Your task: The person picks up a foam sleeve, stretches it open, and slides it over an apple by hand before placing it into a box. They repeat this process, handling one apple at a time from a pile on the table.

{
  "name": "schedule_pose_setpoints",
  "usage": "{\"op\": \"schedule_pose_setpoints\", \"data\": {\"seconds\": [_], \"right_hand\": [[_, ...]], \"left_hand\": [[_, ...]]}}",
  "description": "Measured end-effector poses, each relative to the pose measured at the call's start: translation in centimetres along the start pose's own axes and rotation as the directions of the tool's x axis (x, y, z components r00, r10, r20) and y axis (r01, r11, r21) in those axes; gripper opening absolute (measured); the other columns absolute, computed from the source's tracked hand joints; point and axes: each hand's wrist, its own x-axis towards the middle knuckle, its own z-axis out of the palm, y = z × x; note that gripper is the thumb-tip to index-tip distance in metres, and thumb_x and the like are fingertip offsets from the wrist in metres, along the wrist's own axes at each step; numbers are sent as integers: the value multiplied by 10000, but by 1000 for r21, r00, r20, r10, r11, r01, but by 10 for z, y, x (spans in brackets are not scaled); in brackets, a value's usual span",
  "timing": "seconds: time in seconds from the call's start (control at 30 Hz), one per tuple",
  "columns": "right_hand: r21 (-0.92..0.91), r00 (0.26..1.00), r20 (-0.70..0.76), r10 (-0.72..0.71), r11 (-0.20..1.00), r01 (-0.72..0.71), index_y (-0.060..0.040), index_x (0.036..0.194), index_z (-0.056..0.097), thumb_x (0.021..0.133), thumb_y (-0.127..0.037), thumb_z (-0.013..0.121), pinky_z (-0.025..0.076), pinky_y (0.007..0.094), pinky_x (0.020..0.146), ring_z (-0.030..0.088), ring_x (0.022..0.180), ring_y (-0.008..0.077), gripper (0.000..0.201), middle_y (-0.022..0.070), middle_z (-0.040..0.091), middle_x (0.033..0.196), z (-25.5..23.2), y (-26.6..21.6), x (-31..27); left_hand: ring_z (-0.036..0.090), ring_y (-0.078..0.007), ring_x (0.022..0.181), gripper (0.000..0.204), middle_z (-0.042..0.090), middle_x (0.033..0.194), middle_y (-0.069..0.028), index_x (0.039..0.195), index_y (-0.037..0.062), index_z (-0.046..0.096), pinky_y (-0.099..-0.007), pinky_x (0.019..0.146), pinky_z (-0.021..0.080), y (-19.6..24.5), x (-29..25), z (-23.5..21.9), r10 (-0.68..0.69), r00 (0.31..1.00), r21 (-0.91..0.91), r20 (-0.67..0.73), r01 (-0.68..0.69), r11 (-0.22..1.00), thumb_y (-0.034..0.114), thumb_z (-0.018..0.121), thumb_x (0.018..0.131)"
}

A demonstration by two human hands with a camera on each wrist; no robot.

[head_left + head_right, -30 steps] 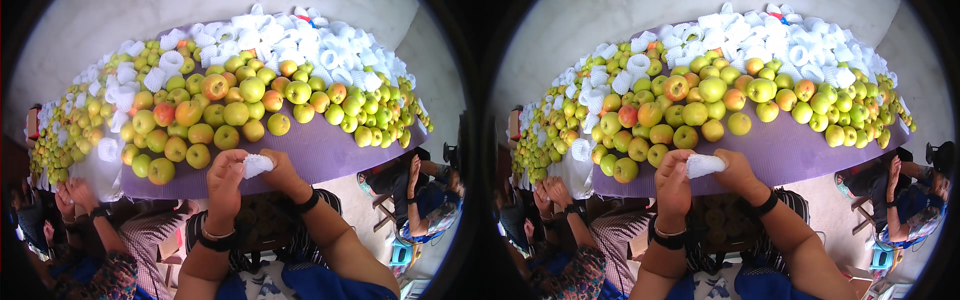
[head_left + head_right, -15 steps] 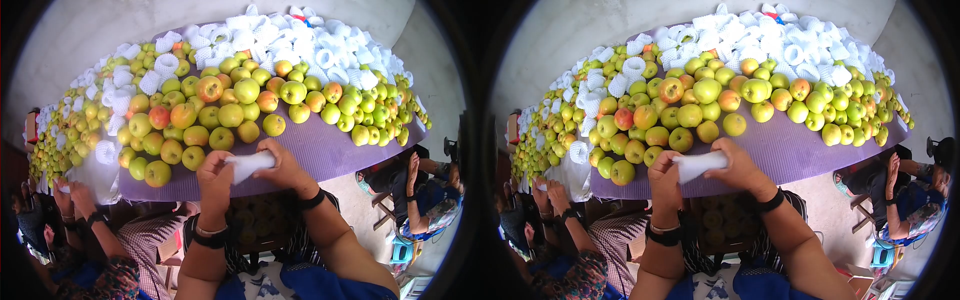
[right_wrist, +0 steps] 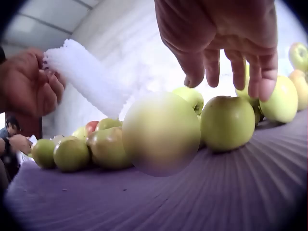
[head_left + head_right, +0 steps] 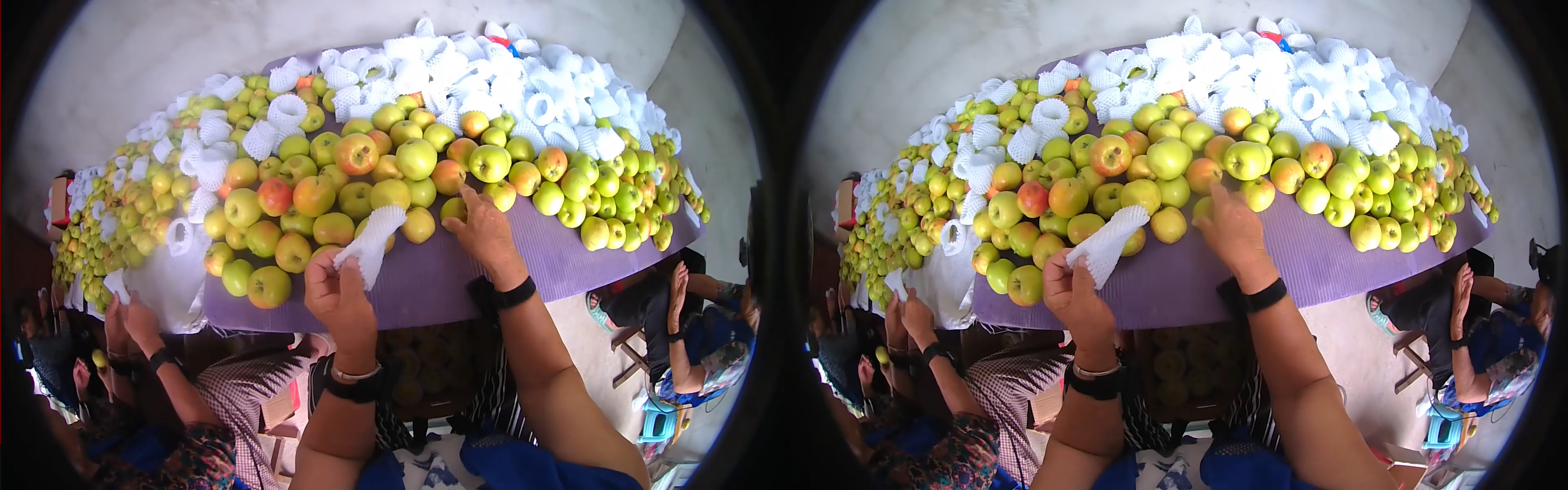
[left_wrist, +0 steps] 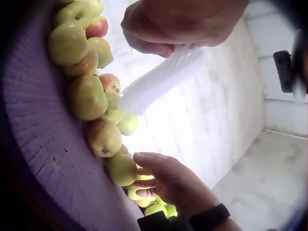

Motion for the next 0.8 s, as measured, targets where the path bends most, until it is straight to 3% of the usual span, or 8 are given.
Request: {"op": "schedule_pose_setpoints", "data": {"seconds": [0.2, 0.27, 0.3, 0.37, 0.4, 0.47, 0.7, 0.8], "right_hand": [[43, 996, 52, -78, 996, 76, -34, 1169, 461, 709, -189, 667, 465, 412, 765, 565, 888, 345, 527, 209, 553, 999, 8, 18, 3], [454, 991, 136, 6, 888, -68, -16, 1201, 446, 710, -151, 672, 471, 361, 766, 571, 921, 272, 557, 164, 563, 1040, -4, 13, -4], [455, 990, 140, 4, 888, -67, -16, 1201, 446, 710, -151, 672, 471, 361, 766, 571, 921, 272, 557, 164, 563, 1040, -12, 6, -9], [905, 908, 395, -142, 228, -358, -9, 1193, 455, 673, -82, 671, 494, 299, 740, 585, 915, 219, 567, 99, 569, 1050, -27, -10, -22], [904, 906, 398, -147, 230, -360, -9, 1193, 455, 673, -82, 671, 494, 299, 740, 585, 915, 219, 567, 99, 569, 1050, -29, -17, -31], [910, 876, 383, -294, -46, -413, -8, 1222, 432, 635, -30, 682, 476, 310, 812, 564, 972, 210, 638, 96, 549, 1102, -30, -30, -50], [934, 869, 304, -391, -54, -352, -35, 1256, 423, 606, 78, 708, 413, 317, 927, 541, 1044, 175, 719, 43, 556, 1117, -18, -66, -84], [926, 855, 297, -425, -89, -366, -41, 1254, 436, 597, 78, 716, 367, 322, 976, 453, 1150, 170, 724, 54, 431, 1263, -17, -76, -88]], "left_hand": [[542, -109, 800, 114, 560, 899, -58, 944, -2, 498, -250, 741, 460, -2, 7, -6, 120, 991, 17, -64, -120, 993, 24, 558, 851], [540, -106, 794, 113, 557, 895, -53, 944, 3, 498, -245, 733, 459, 0, 11, -6, 119, 991, 4, -66, -119, 993, 21, 559, 850], [537, -104, 788, 113, 554, 892, -49, 943, 7, 498, -241, 724, 457, 1, 12, -6, 112, 992, -11, -61, -112, 994, 19, 560, 850], [534, -99, 780, 112, 552, 885, -45, 939, 10, 498, -232, 714, 455, 0, 11, -3, 93, 994, -2, -51, -93, 996, 8, 561, 846], [532, -94, 772, 114, 551, 878, -41, 935, 13, 499, -223, 704, 452, 0, 10, -2, 73, 997, 4, -40, -73, 997, -4, 562, 842], [521, -81, 754, 113, 546, 855, -33, 922, 11, 496, -211, 685, 442, -7, 8, 0, 77, 997, 18, -28, -76, 997, -20, 560, 834], [492, -51, 695, 137, 518, 791, -4, 875, 24, 486, -191, 608, 421, -10, 4, 1, 71, 997, 111, 2, -71, 991, -39, 588, 808], [490, -48, 680, 161, 520, 773, 0, 865, 31, 487, -184, 596, 418, -14, 3, -2, 94, 995, 178, 16, -96, 979, -34, 618, 797]]}}
